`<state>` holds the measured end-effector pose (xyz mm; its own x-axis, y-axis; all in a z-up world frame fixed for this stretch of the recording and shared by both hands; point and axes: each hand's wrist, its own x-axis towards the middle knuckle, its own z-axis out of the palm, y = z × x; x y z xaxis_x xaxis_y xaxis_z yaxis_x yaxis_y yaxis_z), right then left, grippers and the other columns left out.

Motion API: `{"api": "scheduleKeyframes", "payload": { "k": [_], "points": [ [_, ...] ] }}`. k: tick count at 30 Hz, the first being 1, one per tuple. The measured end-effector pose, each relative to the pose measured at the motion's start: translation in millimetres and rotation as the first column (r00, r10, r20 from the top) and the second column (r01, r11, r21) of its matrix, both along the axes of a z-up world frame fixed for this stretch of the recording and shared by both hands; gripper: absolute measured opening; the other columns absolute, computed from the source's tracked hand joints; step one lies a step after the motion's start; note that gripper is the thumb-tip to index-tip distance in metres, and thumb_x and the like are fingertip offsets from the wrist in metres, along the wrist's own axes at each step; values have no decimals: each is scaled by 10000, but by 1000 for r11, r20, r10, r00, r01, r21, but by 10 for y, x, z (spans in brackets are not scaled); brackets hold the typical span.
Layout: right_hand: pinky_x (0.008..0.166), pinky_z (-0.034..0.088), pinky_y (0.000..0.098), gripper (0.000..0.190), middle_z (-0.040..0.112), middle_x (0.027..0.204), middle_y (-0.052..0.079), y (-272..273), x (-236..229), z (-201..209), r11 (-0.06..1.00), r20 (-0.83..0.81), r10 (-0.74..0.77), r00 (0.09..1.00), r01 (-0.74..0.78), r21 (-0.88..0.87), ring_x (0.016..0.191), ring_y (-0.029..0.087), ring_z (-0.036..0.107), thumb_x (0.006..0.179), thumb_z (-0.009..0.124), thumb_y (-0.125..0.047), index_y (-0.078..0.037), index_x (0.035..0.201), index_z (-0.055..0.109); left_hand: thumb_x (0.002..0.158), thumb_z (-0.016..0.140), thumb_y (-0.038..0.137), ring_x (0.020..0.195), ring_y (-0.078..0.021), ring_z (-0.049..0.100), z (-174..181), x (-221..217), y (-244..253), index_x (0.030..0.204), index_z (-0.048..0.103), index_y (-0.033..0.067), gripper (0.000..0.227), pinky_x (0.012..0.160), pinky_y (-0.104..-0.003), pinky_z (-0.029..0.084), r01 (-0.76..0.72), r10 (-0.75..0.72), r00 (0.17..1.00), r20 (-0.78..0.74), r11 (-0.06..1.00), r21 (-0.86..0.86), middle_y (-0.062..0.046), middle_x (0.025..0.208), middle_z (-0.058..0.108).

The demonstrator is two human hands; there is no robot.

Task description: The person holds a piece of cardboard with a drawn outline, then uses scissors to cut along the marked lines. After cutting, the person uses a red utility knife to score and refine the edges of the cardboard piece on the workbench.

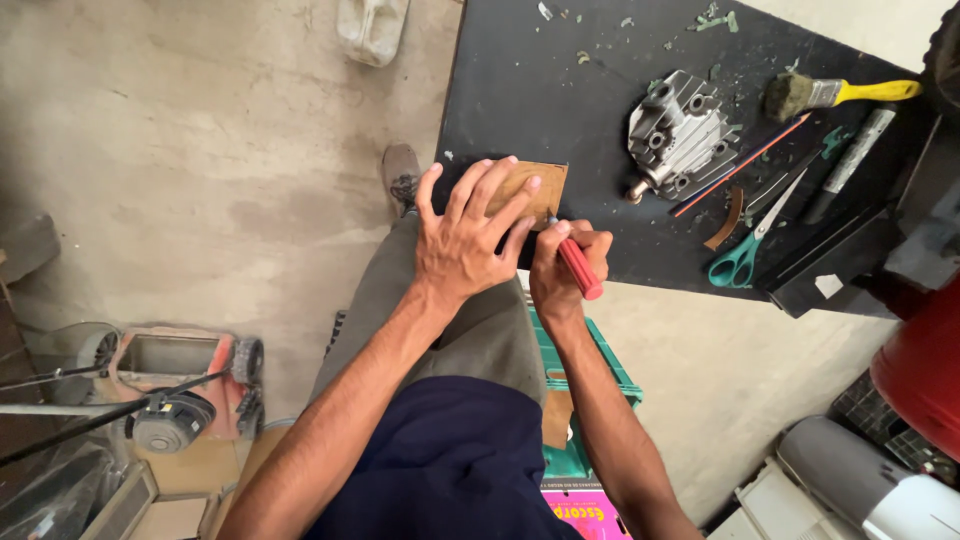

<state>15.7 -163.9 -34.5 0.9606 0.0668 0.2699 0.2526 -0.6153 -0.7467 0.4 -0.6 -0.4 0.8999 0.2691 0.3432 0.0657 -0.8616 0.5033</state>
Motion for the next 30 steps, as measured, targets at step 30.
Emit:
{"api": "scheduleKeyframes", "payload": {
  "k": [30],
  "points": [
    [530,501,295,268,635,653,54,-43,-31,-40,993,57,-37,998,43,-107,545,272,680,949,683,-112,-123,781,474,1006,573,411,1278,-210,580,30,22,11,1249,726,299,309,1135,-602,304,-6,6,1000,6,1000,5,-22,1379,627]
  ]
}}
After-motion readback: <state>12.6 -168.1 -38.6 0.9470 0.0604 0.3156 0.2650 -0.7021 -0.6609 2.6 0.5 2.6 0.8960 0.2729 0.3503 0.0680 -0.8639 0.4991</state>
